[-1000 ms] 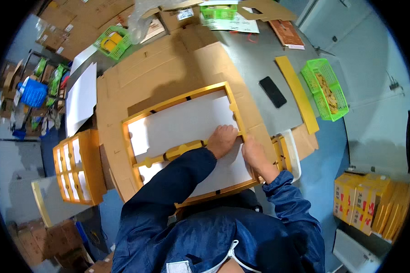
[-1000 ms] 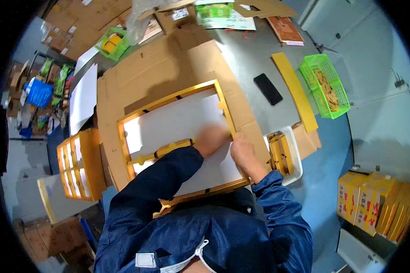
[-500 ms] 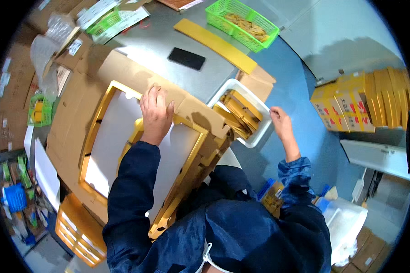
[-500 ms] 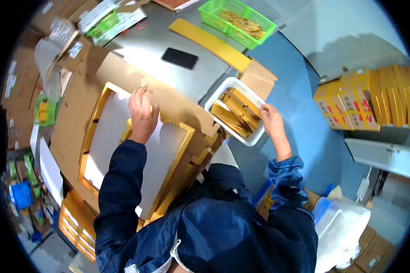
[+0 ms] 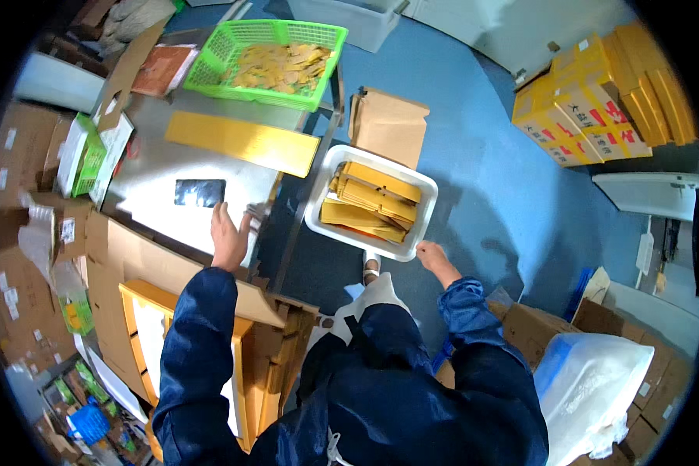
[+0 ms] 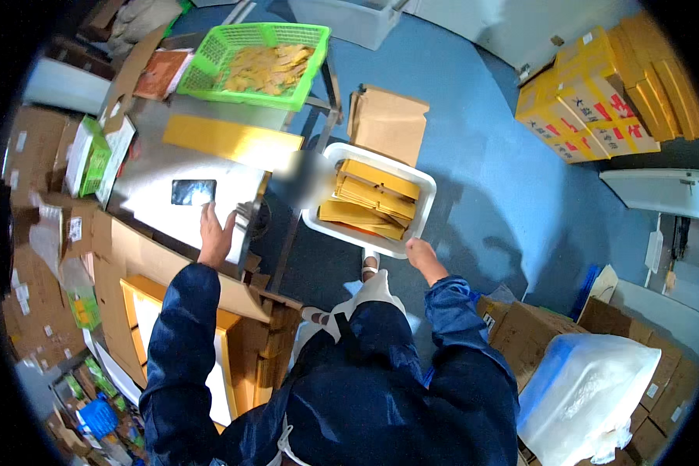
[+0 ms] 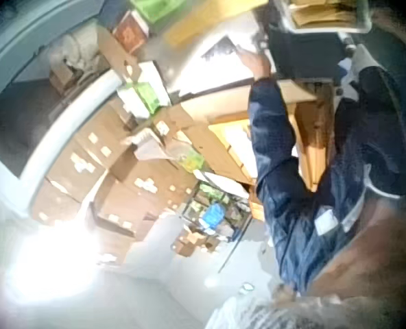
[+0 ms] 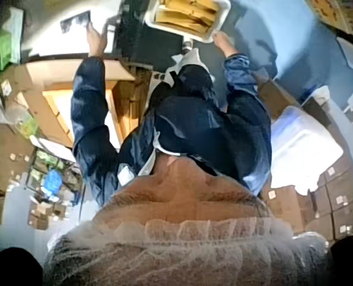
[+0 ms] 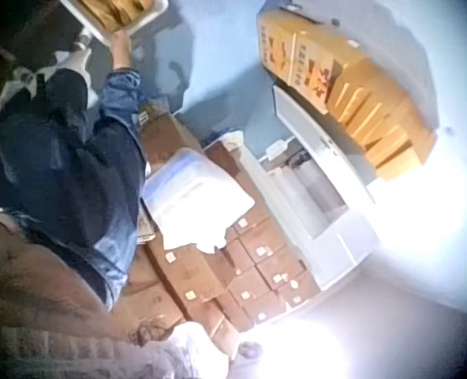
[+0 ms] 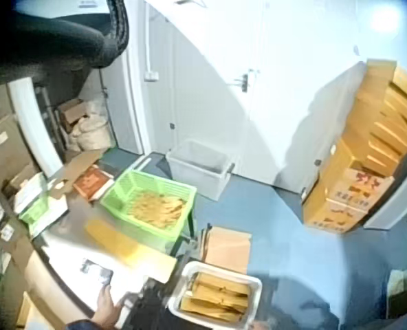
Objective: The person assembles a cardboard box by folding its sides and inserting yellow plastic dividers to create compartments. They place a white sheet of paper inside the box and continue to add more dividers to form a grid. The person then folds the box flaps to close it.
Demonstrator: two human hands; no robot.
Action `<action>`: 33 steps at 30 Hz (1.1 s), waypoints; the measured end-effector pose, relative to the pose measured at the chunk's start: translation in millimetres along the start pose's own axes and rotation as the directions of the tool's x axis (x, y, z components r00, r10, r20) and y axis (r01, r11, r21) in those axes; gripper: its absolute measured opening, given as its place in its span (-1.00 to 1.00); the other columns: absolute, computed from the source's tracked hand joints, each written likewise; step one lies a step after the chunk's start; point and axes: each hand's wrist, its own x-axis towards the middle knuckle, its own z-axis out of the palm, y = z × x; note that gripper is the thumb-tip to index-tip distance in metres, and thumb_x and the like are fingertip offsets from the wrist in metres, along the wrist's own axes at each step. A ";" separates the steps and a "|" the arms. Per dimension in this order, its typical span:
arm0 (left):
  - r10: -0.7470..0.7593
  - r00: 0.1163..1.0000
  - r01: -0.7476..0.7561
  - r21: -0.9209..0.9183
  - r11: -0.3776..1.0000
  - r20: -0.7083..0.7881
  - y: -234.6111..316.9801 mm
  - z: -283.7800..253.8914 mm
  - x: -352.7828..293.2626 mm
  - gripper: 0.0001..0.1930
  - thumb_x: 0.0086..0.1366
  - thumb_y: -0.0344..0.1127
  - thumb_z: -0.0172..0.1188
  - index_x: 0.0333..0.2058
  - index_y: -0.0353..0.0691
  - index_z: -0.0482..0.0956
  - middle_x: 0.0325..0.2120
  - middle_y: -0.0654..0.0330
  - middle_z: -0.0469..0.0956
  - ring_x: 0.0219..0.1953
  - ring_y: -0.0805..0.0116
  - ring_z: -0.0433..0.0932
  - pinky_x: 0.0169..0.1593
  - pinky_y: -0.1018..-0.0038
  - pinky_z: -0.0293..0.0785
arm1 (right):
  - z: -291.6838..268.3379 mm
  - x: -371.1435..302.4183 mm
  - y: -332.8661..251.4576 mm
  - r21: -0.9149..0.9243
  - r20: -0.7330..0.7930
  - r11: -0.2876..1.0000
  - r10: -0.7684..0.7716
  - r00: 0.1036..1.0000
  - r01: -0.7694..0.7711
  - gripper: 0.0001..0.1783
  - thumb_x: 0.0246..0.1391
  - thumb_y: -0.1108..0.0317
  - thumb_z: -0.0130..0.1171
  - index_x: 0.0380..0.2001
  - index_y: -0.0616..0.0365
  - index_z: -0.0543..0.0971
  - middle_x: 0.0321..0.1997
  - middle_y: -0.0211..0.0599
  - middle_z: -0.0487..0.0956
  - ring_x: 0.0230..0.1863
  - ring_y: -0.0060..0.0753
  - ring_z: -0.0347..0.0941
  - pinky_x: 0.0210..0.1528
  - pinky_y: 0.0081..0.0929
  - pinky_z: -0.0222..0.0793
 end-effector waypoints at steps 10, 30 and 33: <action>-0.383 0.917 0.397 0.143 0.907 -0.113 -1.0 55.9 7.2 -0.42 0.32 -0.11 -0.05 0.15 -0.45 0.13 0.14 -0.29 0.09 0.17 -0.18 0.12 0.21 0.18 0.05 | 40.4 139.2 87.5 0.094 0.181 0.966 0.223 0.958 -0.242 -0.75 -0.04 0.28 -0.03 -0.46 0.22 0.55 -0.36 0.07 0.53 -0.25 0.14 0.47 -0.24 -0.11 0.35; -0.385 0.881 0.454 0.262 0.852 -0.275 0.1 68.2 -8.9 -0.47 0.38 -0.06 -0.22 0.18 -0.33 0.14 0.16 -0.09 0.12 0.20 0.04 0.08 0.28 0.18 -0.08 | 314.8 325.3 109.5 0.857 0.487 -0.413 0.460 0.742 -0.307 -0.89 0.09 0.40 0.04 -0.40 0.23 0.44 -0.40 -0.20 0.47 -0.34 -0.28 0.44 -0.17 -0.36 0.51; -0.176 0.973 0.225 0.477 0.849 -0.146 -5.2 59.8 -9.0 -0.44 0.29 -0.17 -0.01 0.17 -0.35 0.13 0.14 -0.14 0.12 0.18 -0.03 0.12 0.26 0.14 -0.01 | 304.9 343.0 108.7 0.835 0.455 -0.543 0.588 0.669 -0.090 -0.88 0.07 0.47 0.04 -0.34 0.32 0.46 -0.34 -0.11 0.50 -0.27 -0.22 0.46 -0.11 -0.30 0.51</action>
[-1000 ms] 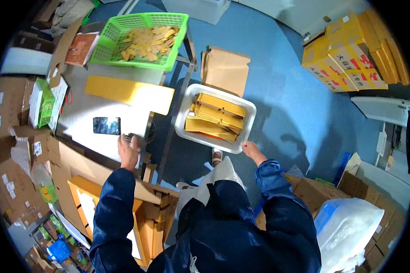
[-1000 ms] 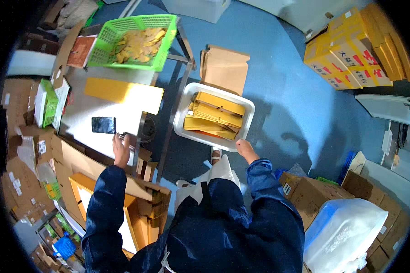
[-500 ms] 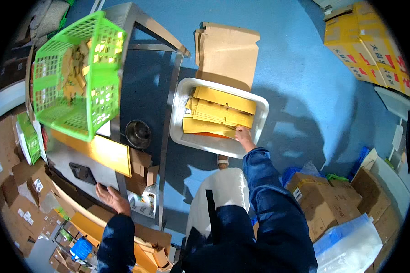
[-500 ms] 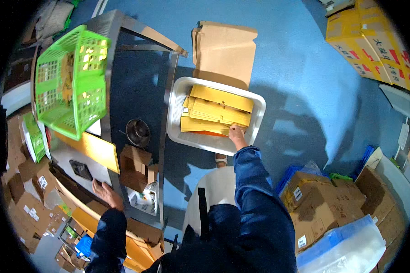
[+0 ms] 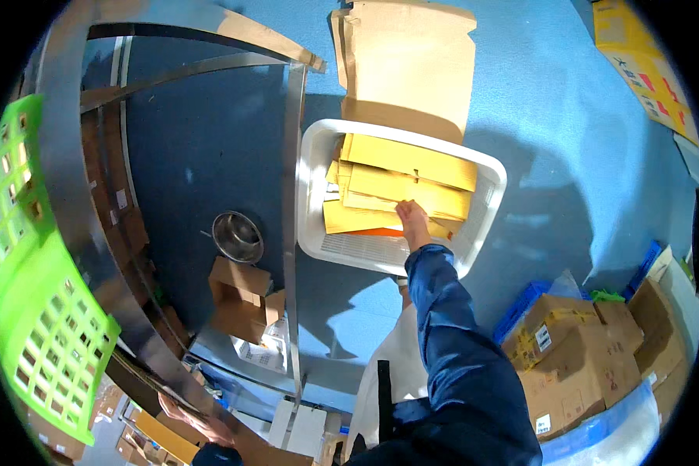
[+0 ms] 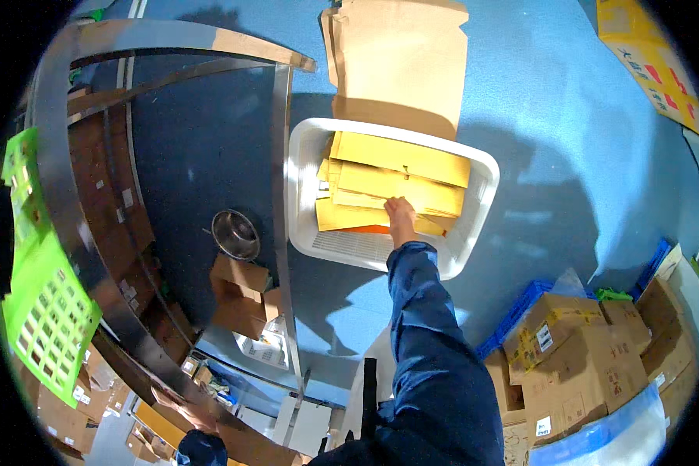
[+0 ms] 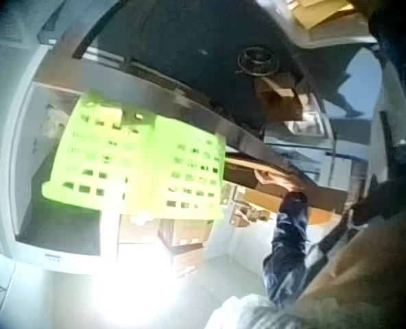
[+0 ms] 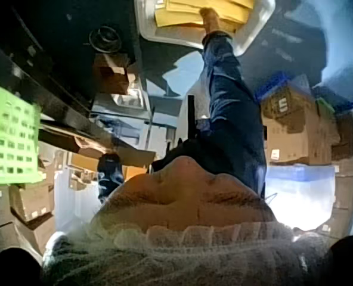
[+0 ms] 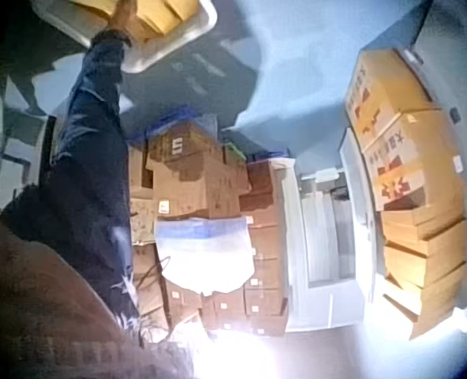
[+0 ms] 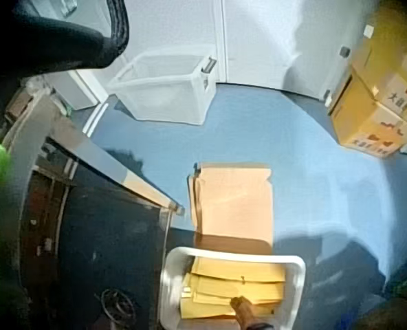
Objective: The person assembles a cardboard box by folding its sides and inserting yellow plastic dividers to create compartments. They place a white sheet of paper inside the box and continue to add more dividers to form a grid. The person then folds the box flaps to close it.
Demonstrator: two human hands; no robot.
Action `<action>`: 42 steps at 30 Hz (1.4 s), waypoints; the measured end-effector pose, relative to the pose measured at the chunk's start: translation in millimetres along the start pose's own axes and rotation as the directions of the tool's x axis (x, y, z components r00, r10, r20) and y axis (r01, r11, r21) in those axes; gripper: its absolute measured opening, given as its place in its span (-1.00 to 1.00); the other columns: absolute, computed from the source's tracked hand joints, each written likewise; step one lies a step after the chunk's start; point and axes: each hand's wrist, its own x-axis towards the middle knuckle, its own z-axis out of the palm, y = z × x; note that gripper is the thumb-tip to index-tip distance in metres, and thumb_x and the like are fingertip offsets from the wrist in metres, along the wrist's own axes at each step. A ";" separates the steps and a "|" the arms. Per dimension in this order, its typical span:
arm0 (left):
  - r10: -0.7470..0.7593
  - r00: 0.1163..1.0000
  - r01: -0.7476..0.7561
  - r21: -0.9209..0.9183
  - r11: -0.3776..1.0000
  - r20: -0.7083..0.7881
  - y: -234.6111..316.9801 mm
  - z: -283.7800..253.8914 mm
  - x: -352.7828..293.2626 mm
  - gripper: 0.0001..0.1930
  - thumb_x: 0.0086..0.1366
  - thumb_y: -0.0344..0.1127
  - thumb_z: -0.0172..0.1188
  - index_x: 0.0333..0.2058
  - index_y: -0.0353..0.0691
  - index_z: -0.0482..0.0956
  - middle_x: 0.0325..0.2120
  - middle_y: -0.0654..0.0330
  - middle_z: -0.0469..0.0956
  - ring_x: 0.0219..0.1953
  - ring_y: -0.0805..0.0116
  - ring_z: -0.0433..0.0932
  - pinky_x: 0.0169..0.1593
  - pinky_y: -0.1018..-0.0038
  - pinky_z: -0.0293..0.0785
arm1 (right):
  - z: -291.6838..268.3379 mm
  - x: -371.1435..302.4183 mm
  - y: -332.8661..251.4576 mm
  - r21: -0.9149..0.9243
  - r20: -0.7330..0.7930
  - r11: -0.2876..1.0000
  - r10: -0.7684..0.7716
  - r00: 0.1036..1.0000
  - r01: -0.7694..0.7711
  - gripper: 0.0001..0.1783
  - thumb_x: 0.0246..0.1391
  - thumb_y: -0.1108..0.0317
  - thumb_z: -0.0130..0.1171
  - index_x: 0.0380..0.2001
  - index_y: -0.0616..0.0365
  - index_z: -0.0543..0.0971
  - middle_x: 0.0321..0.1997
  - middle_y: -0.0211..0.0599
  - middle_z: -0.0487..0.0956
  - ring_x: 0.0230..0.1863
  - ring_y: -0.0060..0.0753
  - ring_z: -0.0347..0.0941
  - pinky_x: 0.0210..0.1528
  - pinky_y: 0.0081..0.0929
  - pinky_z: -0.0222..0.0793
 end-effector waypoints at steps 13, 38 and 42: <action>-0.141 0.990 0.140 -0.057 0.988 -0.017 14.3 8.0 4.8 -0.43 0.26 -0.20 0.03 0.17 -0.35 0.13 0.14 -0.15 0.13 0.17 -0.06 0.13 0.24 0.13 0.02 | 69.6 56.0 -56.8 -0.021 -0.197 0.999 0.033 0.980 -0.038 -0.69 0.14 0.36 0.05 -0.13 0.34 0.33 -0.24 -0.06 0.44 -0.23 -0.09 0.47 -0.18 -0.19 0.57; -0.243 0.969 0.240 -0.343 0.908 0.036 20.3 8.1 5.1 -0.43 0.26 -0.21 -0.04 0.18 -0.35 0.12 0.21 -0.13 0.05 0.30 -0.04 -0.05 0.31 0.19 -0.14 | 30.1 -422.6 -183.1 -0.654 0.741 0.169 0.339 0.580 0.737 -0.71 0.07 0.32 0.10 -0.16 0.26 0.50 -0.26 -0.17 0.57 -0.22 -0.30 0.50 -0.23 -0.40 0.39; -0.396 0.851 0.520 -0.656 0.547 0.344 27.5 -43.6 0.0 -0.44 0.27 -0.16 0.04 0.15 -0.33 0.16 0.17 -0.06 0.10 0.24 0.04 0.08 0.26 0.27 0.04 | 63.1 -532.1 -188.2 -0.429 0.794 0.071 0.506 0.338 0.901 -0.69 0.02 0.23 0.14 -0.28 0.27 0.54 -0.35 -0.03 0.58 -0.30 -0.11 0.53 -0.25 -0.34 0.39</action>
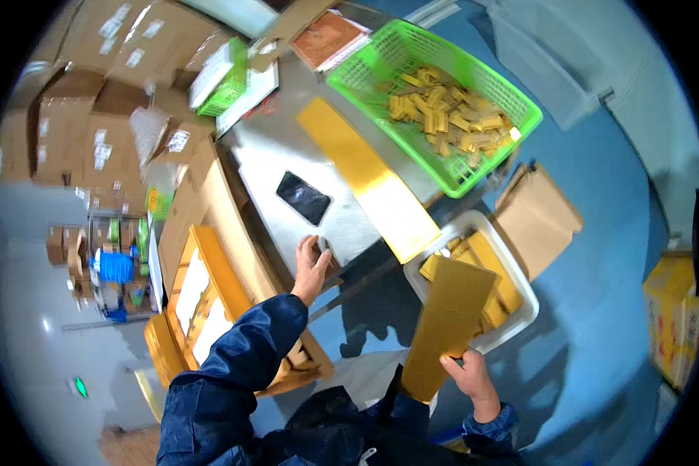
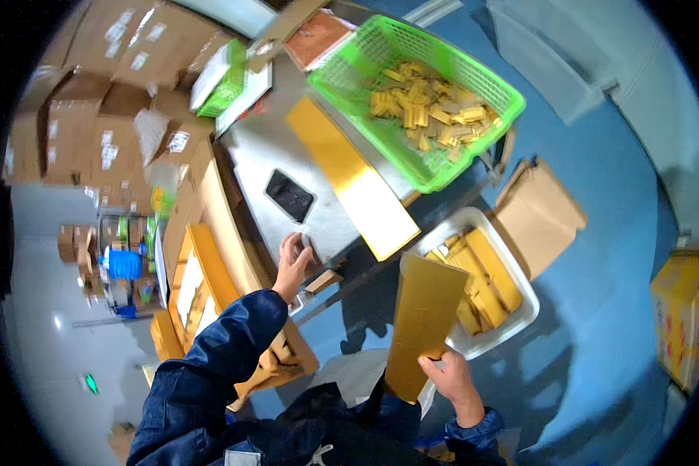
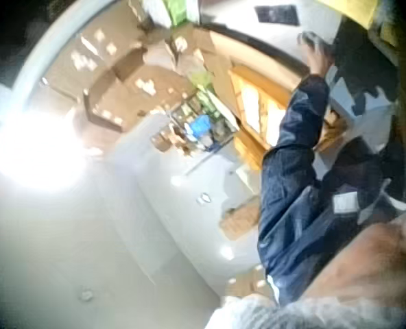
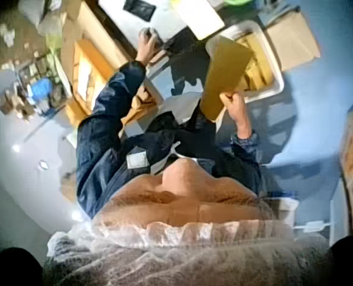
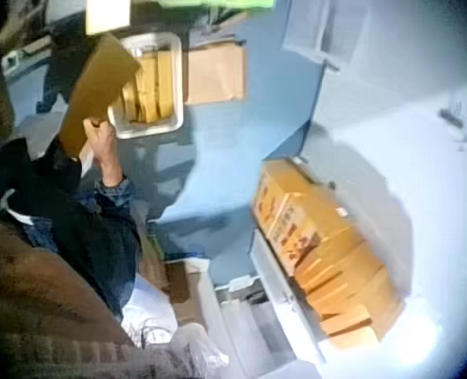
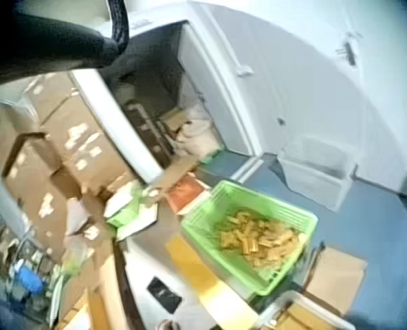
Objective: The person assembles a cardboard box by folding its sides and inserting yellow plastic dividers to create compartments. They place a white sheet of paper inside the box and continue to add more dividers to form a grid. The person then folds the box flaps to close it.
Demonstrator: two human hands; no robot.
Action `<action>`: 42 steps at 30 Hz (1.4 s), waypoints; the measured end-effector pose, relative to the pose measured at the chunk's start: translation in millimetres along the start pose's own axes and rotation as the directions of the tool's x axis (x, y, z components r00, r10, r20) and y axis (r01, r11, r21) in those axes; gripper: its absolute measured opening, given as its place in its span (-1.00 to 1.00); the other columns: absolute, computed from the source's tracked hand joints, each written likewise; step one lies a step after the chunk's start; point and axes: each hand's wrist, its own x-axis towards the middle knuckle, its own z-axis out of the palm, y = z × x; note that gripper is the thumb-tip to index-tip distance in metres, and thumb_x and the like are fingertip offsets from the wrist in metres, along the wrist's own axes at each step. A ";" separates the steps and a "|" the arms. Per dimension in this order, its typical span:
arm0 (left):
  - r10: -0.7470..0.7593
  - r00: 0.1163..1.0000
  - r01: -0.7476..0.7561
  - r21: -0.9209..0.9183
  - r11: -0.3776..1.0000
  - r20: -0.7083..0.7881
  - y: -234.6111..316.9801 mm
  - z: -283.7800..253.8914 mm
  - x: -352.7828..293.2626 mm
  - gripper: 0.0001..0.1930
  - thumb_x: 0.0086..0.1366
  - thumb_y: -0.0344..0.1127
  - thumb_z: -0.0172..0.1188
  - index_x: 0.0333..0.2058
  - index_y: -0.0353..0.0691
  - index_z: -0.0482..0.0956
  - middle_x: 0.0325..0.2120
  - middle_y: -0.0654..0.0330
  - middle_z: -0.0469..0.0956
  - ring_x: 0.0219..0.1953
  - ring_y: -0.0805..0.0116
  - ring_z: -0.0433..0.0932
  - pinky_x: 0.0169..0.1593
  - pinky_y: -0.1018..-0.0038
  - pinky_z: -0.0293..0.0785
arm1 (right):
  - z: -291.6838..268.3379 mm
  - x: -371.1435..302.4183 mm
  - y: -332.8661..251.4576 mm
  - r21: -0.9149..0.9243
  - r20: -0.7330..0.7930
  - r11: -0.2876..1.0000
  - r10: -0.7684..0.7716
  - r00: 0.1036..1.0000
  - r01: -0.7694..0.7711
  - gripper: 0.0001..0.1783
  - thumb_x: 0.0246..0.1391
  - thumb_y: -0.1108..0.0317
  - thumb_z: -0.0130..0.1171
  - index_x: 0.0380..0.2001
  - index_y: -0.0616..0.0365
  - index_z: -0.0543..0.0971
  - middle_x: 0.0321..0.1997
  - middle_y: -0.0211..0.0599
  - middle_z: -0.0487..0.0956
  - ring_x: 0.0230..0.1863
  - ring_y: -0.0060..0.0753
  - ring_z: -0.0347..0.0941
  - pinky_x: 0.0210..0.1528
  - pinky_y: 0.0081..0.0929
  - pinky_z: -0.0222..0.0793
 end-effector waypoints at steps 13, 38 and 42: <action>-0.100 0.984 0.178 -0.802 0.570 0.147 1.7 -168.2 -222.7 -0.75 0.38 -0.37 -0.09 -0.02 -0.29 0.37 -0.13 0.18 0.46 -0.12 0.37 0.50 0.01 0.46 0.41 | 211.6 221.1 -115.9 -0.731 0.125 0.471 -0.618 0.776 0.494 -0.46 -0.04 0.18 0.20 -0.05 0.29 0.37 -0.07 0.00 0.44 -0.02 0.01 0.35 0.01 -0.20 0.29; -0.121 0.992 0.002 -0.971 0.241 -0.028 -129.7 -295.7 -235.3 -0.67 0.42 -0.21 -0.16 -0.02 -0.34 0.33 -0.14 0.03 0.47 -0.13 0.24 0.54 -0.09 0.41 0.53 | 345.1 9.9 -271.2 -0.496 0.759 0.318 -0.293 0.581 0.808 0.01 -0.34 0.42 0.35 0.24 0.23 0.07 0.29 0.12 0.11 0.27 0.15 0.09 0.30 -0.19 0.04; -0.086 0.996 0.012 -0.978 0.210 -0.007 -144.0 -269.5 -237.9 -0.69 0.42 -0.23 -0.13 0.00 -0.30 0.32 -0.15 0.07 0.49 -0.17 0.28 0.56 -0.12 0.39 0.55 | 396.3 -12.0 -268.8 -0.589 0.640 0.205 -0.473 0.606 0.782 0.10 -0.38 0.25 0.45 0.21 0.35 0.06 0.21 0.17 0.18 0.18 0.15 0.18 0.22 -0.15 0.13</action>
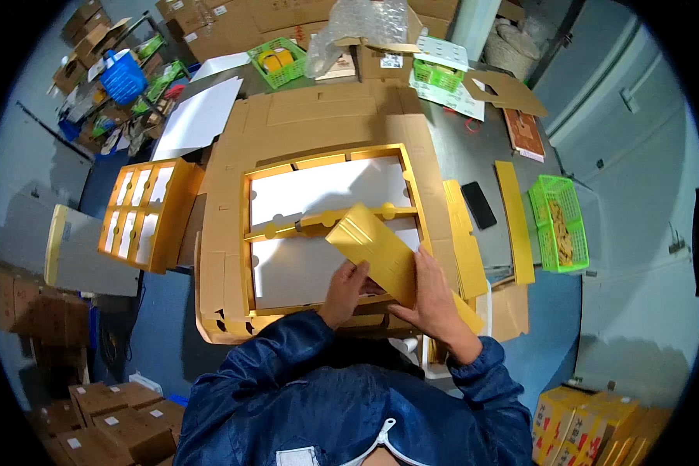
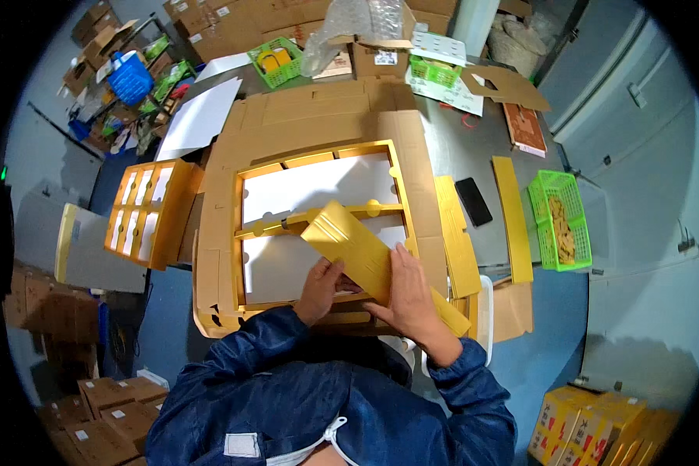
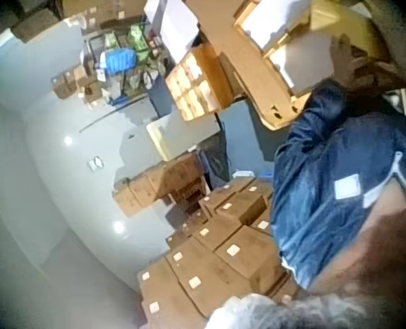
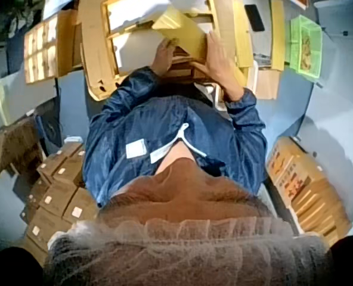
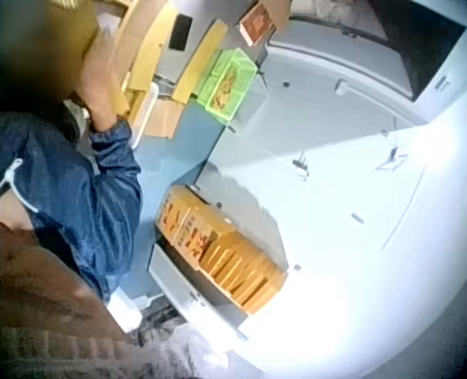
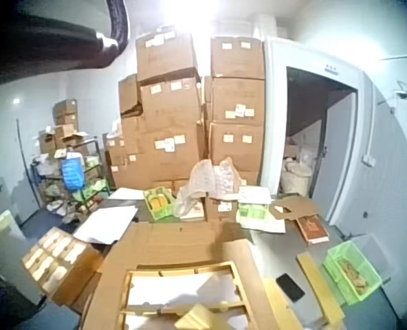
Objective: The person assembles a cardboard box by folding its sides and inserting yellow plastic dividers to create compartments. They place a white sheet of paper inside the box and continue to add more dividers to form a grid. The person then folds the box flaps to close it.
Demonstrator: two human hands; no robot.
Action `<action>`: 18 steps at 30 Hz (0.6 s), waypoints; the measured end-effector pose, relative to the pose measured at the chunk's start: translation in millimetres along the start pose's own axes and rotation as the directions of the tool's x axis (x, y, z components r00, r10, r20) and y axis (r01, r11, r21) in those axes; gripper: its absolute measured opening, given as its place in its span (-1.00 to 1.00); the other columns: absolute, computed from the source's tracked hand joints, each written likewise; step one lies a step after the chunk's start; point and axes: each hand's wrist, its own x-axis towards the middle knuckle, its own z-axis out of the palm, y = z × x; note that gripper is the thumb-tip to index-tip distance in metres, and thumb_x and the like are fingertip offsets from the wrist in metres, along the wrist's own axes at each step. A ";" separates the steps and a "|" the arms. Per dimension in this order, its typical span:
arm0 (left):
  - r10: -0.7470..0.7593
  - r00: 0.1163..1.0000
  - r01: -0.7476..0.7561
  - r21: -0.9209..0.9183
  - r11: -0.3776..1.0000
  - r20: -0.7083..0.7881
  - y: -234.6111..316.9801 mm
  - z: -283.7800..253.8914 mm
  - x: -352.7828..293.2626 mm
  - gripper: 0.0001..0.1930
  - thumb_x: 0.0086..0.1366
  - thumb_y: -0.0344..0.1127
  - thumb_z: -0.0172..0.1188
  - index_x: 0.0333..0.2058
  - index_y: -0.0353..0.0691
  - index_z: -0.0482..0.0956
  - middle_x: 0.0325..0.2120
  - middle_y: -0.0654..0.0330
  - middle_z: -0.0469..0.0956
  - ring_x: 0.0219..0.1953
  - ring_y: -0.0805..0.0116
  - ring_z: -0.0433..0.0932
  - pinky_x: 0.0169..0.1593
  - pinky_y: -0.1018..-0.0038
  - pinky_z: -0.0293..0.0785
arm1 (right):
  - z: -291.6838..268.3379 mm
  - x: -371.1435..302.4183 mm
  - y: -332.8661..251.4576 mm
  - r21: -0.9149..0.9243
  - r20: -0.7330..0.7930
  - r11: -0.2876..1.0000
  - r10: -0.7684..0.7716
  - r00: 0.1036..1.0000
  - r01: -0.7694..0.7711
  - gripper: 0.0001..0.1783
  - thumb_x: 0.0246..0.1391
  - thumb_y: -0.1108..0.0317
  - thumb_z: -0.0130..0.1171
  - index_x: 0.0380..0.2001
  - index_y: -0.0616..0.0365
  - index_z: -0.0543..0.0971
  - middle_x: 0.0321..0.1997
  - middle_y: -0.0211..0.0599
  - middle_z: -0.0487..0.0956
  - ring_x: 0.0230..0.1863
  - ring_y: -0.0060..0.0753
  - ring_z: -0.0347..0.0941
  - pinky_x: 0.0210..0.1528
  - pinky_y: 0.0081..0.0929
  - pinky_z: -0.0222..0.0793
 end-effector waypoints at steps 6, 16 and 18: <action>-0.018 0.996 0.020 -0.023 1.000 0.089 -19.7 -18.8 -12.3 -0.66 0.41 -0.28 -0.12 0.10 -0.25 0.29 -0.03 0.16 0.43 -0.02 0.33 0.45 0.08 0.36 0.41 | 30.5 23.2 -20.4 0.042 -0.089 0.986 0.165 0.982 -0.162 -0.17 -0.31 0.19 0.43 0.04 0.29 0.28 -0.17 0.01 0.43 -0.13 0.06 0.37 -0.11 -0.20 0.32; 0.030 0.961 0.023 -0.185 0.982 0.276 21.9 -40.9 -10.2 -0.64 0.28 -0.10 0.11 -0.05 -0.17 0.37 0.02 0.11 0.38 0.14 0.23 0.30 0.21 0.25 0.22 | 44.2 25.9 -43.1 0.166 0.215 0.963 0.176 0.961 -0.214 -0.44 -0.26 0.24 0.38 -0.17 0.22 0.40 -0.21 0.02 0.49 -0.15 0.07 0.42 -0.12 -0.19 0.34; 0.114 0.956 -0.016 -0.342 0.939 0.270 25.4 -54.2 -5.9 -0.67 0.27 -0.13 0.13 -0.09 -0.16 0.38 -0.01 0.08 0.41 0.15 0.17 0.31 0.23 0.18 0.22 | 37.6 30.6 -44.2 0.221 -0.048 0.971 -0.082 0.995 0.091 -0.12 -0.33 0.18 0.44 0.06 0.29 0.27 0.02 0.09 0.40 0.03 0.10 0.34 0.09 -0.23 0.26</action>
